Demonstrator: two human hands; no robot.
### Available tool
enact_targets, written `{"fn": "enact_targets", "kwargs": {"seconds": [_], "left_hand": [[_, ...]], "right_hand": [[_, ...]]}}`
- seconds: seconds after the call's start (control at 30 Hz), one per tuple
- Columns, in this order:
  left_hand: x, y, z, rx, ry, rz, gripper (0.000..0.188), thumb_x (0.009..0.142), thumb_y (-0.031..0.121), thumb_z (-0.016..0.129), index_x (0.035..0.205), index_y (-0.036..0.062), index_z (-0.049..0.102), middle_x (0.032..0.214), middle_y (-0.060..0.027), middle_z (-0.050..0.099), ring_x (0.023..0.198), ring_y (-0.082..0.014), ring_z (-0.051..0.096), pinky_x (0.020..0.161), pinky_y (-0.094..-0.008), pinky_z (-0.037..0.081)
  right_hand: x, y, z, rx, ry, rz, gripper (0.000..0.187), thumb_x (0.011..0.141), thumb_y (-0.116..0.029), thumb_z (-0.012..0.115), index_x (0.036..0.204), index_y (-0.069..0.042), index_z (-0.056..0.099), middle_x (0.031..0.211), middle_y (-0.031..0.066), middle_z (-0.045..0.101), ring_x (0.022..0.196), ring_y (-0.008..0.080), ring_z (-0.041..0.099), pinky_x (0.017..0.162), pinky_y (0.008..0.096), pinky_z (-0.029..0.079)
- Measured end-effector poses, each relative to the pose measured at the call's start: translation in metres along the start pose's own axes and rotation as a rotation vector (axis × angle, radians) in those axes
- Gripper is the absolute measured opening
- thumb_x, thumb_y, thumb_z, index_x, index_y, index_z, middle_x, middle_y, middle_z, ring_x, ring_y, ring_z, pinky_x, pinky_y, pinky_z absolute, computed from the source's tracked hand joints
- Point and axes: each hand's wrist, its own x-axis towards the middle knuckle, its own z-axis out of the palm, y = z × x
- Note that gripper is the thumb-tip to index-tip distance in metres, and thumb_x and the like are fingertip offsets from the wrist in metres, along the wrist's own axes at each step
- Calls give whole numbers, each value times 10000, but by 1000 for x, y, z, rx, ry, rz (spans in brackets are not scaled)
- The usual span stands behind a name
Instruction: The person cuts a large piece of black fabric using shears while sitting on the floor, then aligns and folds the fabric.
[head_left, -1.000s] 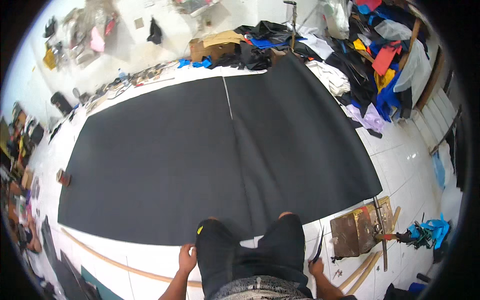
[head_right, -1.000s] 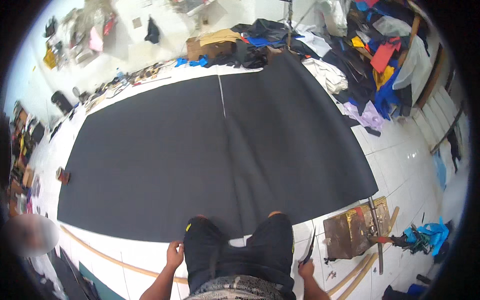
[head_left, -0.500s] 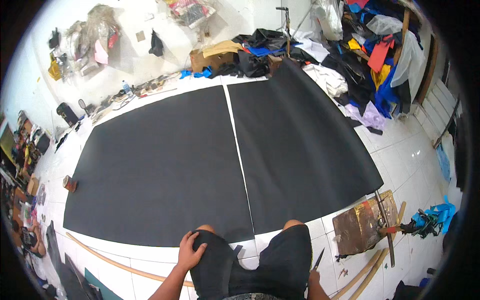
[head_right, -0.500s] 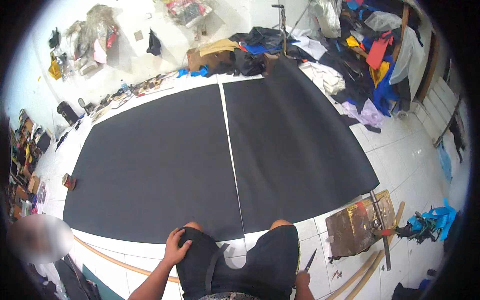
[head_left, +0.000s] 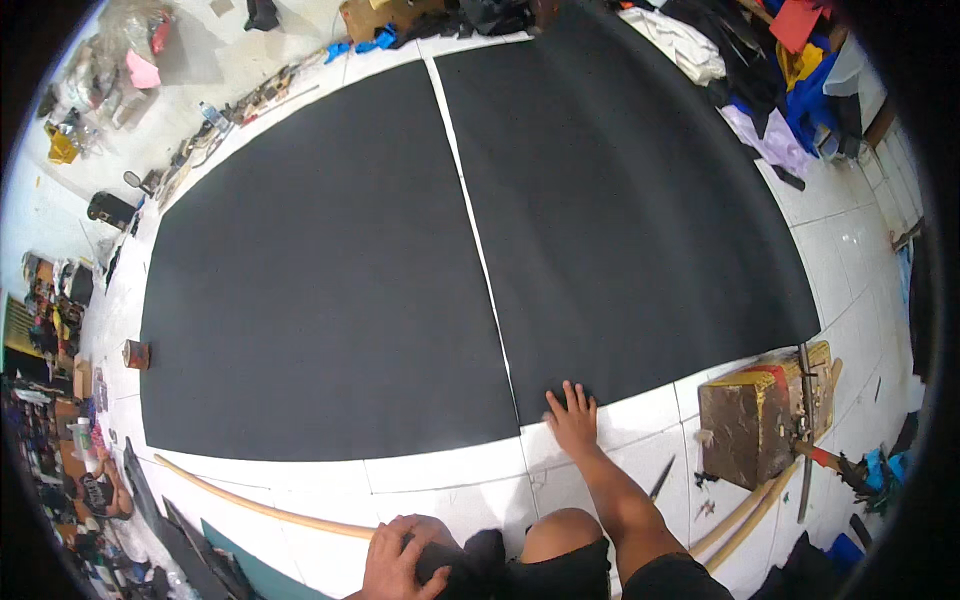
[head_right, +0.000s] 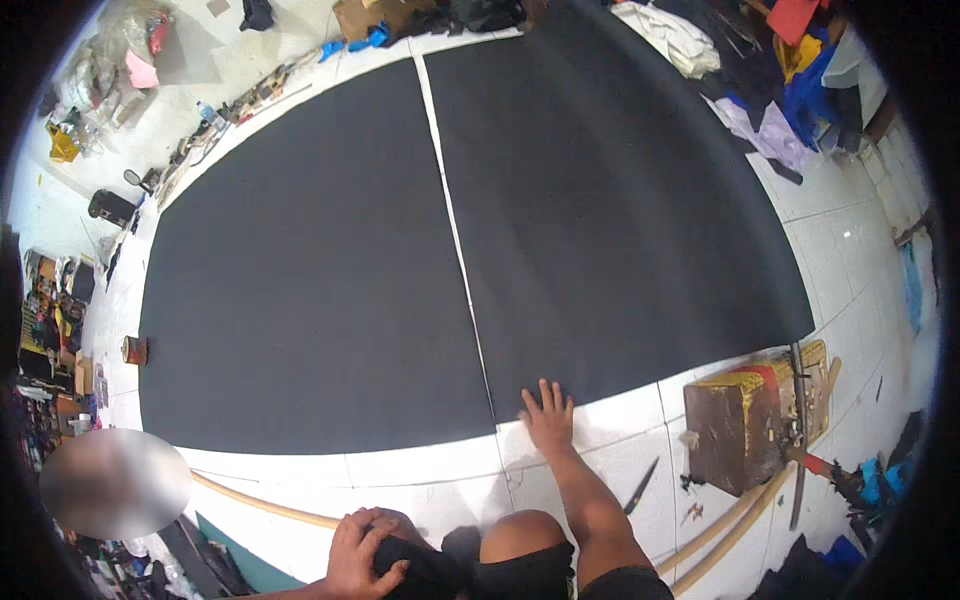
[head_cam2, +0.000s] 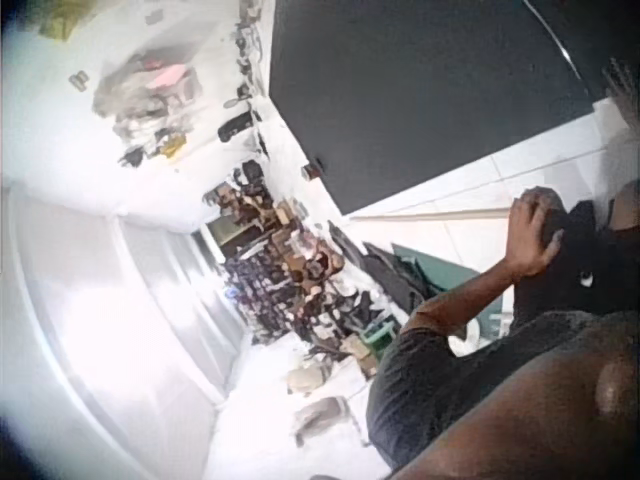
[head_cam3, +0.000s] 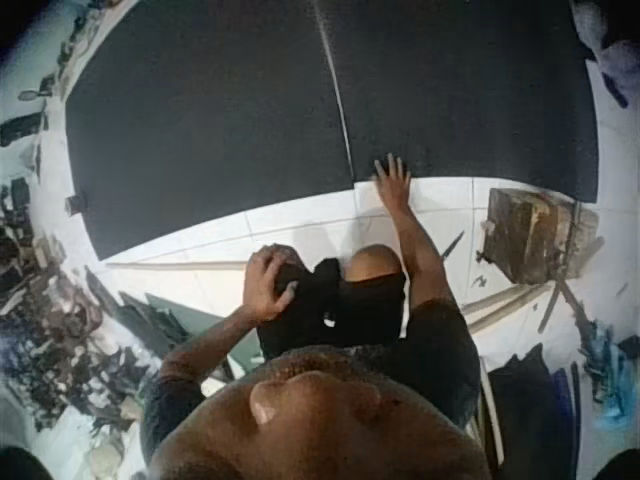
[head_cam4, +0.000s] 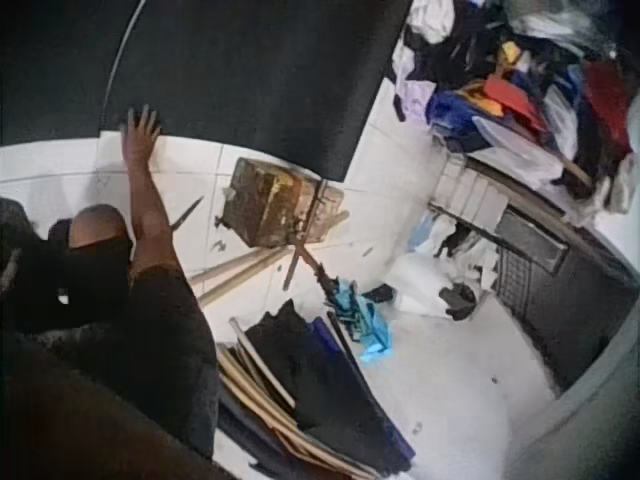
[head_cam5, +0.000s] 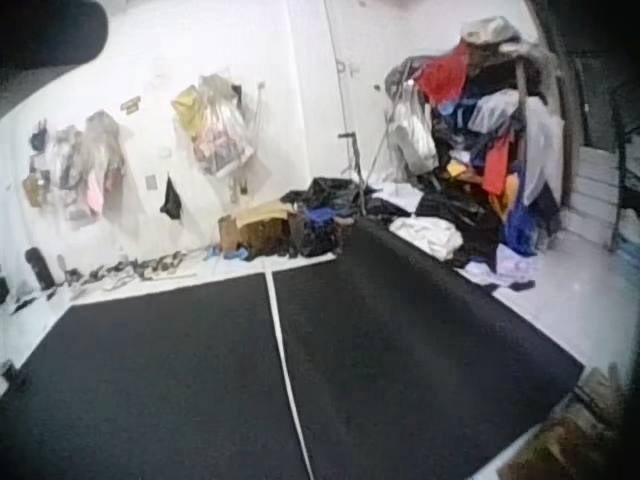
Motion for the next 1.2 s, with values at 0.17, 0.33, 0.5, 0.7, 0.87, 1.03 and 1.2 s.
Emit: {"fn": "enact_targets", "kwargs": {"seconds": [0.17, 0.33, 0.5, 0.7, 0.87, 1.03, 1.2], "left_hand": [[-31, 42, -33, -126, -235, -184, 604, 803, 297, 711, 1321, 61, 510, 1308, -257, 459, 1206, -497, 431, 1007, -592, 367], [-40, 99, -53, -170, -359, -302, 581, 795, 316, 720, 1298, 84, 546, 1356, -269, 428, 1255, -502, 392, 1062, -620, 323], [-57, 108, -39, -113, -485, -394, 528, 805, 305, 709, 1275, 108, 572, 1377, -258, 431, 1259, -505, 385, 1062, -636, 313], [-43, 113, -51, -152, -553, -426, 496, 802, 289, 716, 1245, 102, 594, 1376, -245, 443, 1265, -484, 391, 1047, -632, 312], [-55, 109, -44, -153, -673, -337, 586, 822, 379, 678, 1306, 70, 559, 1362, -248, 485, 1304, -443, 433, 1083, -572, 339], [-30, 101, -42, -136, -862, -444, 515, 854, 409, 641, 1251, 84, 598, 1363, -223, 501, 1278, -412, 454, 1072, -548, 359], [74, 121, -60, 2, -889, -418, 433, 837, 381, 657, 1154, 87, 657, 1281, -209, 566, 1225, -376, 508, 1038, -531, 396]], "right_hand": [[31, -19, -75, 378, -339, 314, 538, 931, -396, 635, 1371, -102, 538, 1456, 170, 471, 1322, 347, 467, 1080, 547, 364], [30, -43, -96, 338, -267, 349, 725, 904, -448, 663, 1474, -86, 400, 1494, 234, 388, 1360, 394, 409, 1088, 518, 388], [26, -53, -40, 48, -172, 395, 862, 870, -542, 669, 1542, -149, 299, 1586, 228, 230, 1455, 422, 246, 1105, 608, 321], [30, -15, -9, 30, -54, 337, 572, 944, -538, 558, 1405, -201, 537, 1507, 170, 420, 1360, 405, 412, 1042, 560, 403], [49, 45, -83, 739, -63, 735, 601, 993, -545, 467, 1220, -11, 627, 1167, 257, 639, 1101, 407, 606, 939, 468, 464], [61, 34, -254, 909, -89, 907, 678, 1018, -541, 418, 1218, 80, 602, 1237, 279, 617, 1179, 405, 574, 968, 427, 437], [57, 69, -282, 1010, 183, 702, 692, 1021, -532, 418, 1349, 70, 516, 1365, 264, 548, 1290, 392, 501, 1076, 411, 373]]}}
